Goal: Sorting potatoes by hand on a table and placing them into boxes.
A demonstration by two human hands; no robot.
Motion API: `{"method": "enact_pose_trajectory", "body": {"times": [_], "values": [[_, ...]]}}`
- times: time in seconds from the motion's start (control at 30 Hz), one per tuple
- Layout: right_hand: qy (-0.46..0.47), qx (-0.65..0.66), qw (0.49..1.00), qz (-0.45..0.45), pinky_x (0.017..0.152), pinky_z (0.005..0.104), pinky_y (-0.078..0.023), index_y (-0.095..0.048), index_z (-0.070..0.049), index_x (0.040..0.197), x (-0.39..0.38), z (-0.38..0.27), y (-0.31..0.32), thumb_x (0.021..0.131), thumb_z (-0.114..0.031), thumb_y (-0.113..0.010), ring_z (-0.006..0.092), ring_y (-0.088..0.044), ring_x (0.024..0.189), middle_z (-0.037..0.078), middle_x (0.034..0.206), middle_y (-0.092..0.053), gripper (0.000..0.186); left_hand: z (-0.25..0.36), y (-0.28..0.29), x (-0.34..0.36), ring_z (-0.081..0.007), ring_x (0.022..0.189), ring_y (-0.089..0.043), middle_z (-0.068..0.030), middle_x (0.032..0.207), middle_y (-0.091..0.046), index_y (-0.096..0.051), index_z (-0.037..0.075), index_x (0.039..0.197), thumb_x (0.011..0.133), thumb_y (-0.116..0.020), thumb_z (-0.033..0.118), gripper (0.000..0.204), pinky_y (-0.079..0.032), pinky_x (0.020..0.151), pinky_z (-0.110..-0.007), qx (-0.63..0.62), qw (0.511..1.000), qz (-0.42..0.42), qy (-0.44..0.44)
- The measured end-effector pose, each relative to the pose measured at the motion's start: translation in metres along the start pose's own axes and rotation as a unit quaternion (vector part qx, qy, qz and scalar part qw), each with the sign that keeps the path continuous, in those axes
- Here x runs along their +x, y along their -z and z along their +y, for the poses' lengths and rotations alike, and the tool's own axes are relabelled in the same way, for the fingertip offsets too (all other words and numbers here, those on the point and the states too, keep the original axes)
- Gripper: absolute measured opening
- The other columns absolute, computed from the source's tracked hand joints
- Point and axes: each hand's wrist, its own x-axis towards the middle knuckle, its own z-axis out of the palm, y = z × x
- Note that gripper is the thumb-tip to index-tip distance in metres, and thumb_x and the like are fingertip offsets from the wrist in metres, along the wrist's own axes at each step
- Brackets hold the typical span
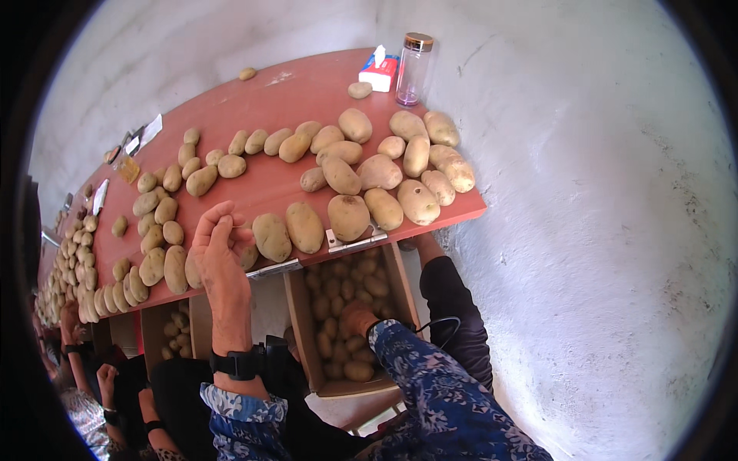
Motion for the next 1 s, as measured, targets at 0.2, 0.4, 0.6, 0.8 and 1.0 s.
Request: {"method": "enact_pose_trajectory", "body": {"times": [0.2, 0.4, 0.6, 0.8, 1.0], "values": [[0.069, 0.026, 0.997, -0.014, 0.081, 0.0422, -0.050, -0.059, -0.001, 0.110, -0.036, -0.029, 0.048, 0.069, -0.016, -0.063, 0.0356, -0.061, 0.098, 0.025, 0.103, -0.062, 0.045, -0.004, 0.002, 0.002, -0.0069, 0.067, -0.058, -0.0029, 0.086, -0.063, -0.061, 0.003, 0.106, 0.092, -0.054, 0.010, 0.017, -0.049, 0.062, -0.021, 0.000, 1.000, 0.001, 0.005], [0.136, 0.096, 0.986, -0.006, 0.084, 0.0373, -0.048, -0.053, -0.002, 0.118, -0.104, -0.047, 0.137, 0.059, -0.016, -0.070, 0.0301, -0.059, 0.103, 0.021, 0.104, -0.062, 0.063, -0.001, 0.011, 0.006, -0.0066, 0.067, -0.058, -0.0030, 0.087, -0.063, -0.061, 0.004, 0.107, 0.092, -0.054, 0.010, 0.018, -0.049, 0.061, -0.021, -0.011, 1.000, 0.019, -0.003], [0.350, 0.676, 0.648, -0.007, 0.089, 0.0374, -0.048, -0.045, -0.001, 0.125, -0.150, -0.049, 0.165, 0.077, -0.015, -0.061, 0.0239, -0.059, 0.105, 0.016, 0.113, -0.059, 0.052, -0.002, 0.011, 0.009, -0.0077, 0.064, -0.057, -0.0038, 0.085, -0.063, -0.063, 0.003, 0.103, 0.091, -0.051, 0.006, 0.017, -0.048, 0.059, -0.021, -0.016, 0.999, 0.045, -0.005], [0.284, 0.812, 0.495, 0.119, 0.076, 0.0442, -0.054, -0.045, -0.002, 0.129, -0.148, -0.055, 0.174, 0.098, -0.038, -0.038, 0.0279, -0.061, 0.096, 0.019, 0.114, -0.057, 0.048, -0.001, 0.009, 0.006, -0.0077, 0.063, -0.057, -0.0033, 0.083, -0.063, -0.064, 0.003, 0.101, 0.091, -0.052, 0.005, 0.016, -0.048, 0.058, -0.021, -0.026, 0.999, 0.035, -0.003], [0.269, 0.773, 0.533, 0.216, 0.069, 0.0405, -0.055, -0.047, -0.004, 0.126, -0.165, -0.048, 0.212, 0.099, -0.035, -0.040, 0.0226, -0.061, 0.092, 0.013, 0.110, -0.058, 0.041, -0.001, 0.007, 0.006, -0.0080, 0.064, -0.057, -0.0033, 0.083, -0.063, -0.064, 0.003, 0.101, 0.091, -0.052, 0.005, 0.016, -0.049, 0.058, -0.021, -0.035, 0.999, 0.029, -0.012]]}}
